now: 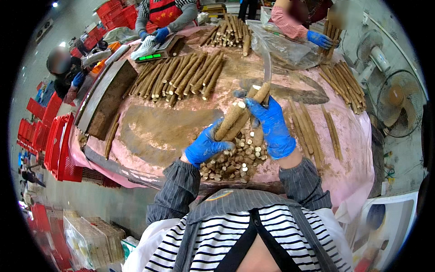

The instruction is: The person cuts long, brown root vegetables into small, round slices using a knife. The person gathers the sliced pieces and places them into a blue plastic scoop, then transfers the contents into a white crate.

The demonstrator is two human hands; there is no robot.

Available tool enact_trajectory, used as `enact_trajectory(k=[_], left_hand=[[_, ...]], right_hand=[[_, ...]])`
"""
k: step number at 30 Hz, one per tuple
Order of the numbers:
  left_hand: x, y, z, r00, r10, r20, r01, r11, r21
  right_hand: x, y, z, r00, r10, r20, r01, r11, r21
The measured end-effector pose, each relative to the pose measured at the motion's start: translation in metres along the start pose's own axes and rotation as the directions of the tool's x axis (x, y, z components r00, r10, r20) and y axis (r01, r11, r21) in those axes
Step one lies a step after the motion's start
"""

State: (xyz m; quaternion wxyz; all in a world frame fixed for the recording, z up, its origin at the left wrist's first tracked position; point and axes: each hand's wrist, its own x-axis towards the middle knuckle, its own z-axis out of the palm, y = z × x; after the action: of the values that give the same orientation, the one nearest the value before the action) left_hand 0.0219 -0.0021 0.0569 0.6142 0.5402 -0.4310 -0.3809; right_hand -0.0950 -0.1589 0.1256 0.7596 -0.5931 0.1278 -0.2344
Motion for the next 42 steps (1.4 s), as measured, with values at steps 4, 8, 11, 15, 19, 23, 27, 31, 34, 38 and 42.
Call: enact_trajectory(k=[4, 8, 11, 15, 19, 23, 27, 31, 34, 38, 42], left_hand=[[-0.012, -0.007, -0.014, 0.991, -0.109, -0.073, 0.096, 0.982, -0.164], [-0.014, -0.011, -0.023, 0.996, -0.041, -0.073, 0.039, 0.999, -0.032], [-0.019, -0.006, -0.03, 0.999, -0.041, -0.015, 0.041, 0.999, 0.012], [-0.026, -0.009, -0.038, 0.996, -0.032, 0.087, 0.017, 0.985, 0.172], [-0.034, -0.007, -0.036, 0.987, -0.139, 0.074, 0.131, 0.985, 0.109], [-0.034, -0.005, -0.026, 0.985, -0.173, 0.021, 0.171, 0.983, 0.063], [-0.02, 0.006, -0.013, 0.999, 0.019, -0.037, -0.018, 0.999, 0.03], [-0.021, 0.007, -0.014, 0.987, -0.09, -0.135, 0.126, 0.949, 0.29], [-0.023, -0.001, -0.012, 0.975, -0.045, -0.215, 0.051, 0.998, 0.02], [-0.023, -0.002, -0.017, 0.984, -0.104, -0.144, 0.117, 0.99, 0.083], [-0.023, 0.004, -0.011, 0.97, -0.15, -0.193, 0.16, 0.987, 0.036]], right_hand=[[-0.005, 0.019, 0.018, 0.997, 0.06, -0.048, -0.055, 0.994, 0.099], [-0.009, 0.033, 0.038, 0.996, 0.082, -0.02, -0.081, 0.996, 0.042], [-0.005, 0.041, 0.044, 0.999, 0.032, -0.012, -0.032, 0.999, 0.026], [-0.002, 0.05, 0.036, 0.995, 0.014, 0.097, -0.016, 1.0, 0.014], [-0.005, 0.062, 0.035, 0.999, 0.045, 0.011, -0.046, 0.997, 0.069], [-0.01, 0.066, 0.041, 0.998, 0.006, -0.056, 0.001, 0.993, 0.117], [-0.015, 0.073, 0.042, 0.999, 0.028, -0.034, -0.025, 0.995, 0.092], [-0.018, 0.061, 0.042, 0.997, -0.074, 0.018, 0.072, 0.994, 0.084], [-0.018, 0.058, 0.036, 0.977, -0.211, -0.038, 0.211, 0.977, -0.002], [-0.02, 0.062, 0.036, 0.984, -0.135, -0.12, 0.123, 0.987, -0.099], [-0.019, 0.065, 0.036, 0.982, -0.163, -0.095, 0.143, 0.971, -0.191]])
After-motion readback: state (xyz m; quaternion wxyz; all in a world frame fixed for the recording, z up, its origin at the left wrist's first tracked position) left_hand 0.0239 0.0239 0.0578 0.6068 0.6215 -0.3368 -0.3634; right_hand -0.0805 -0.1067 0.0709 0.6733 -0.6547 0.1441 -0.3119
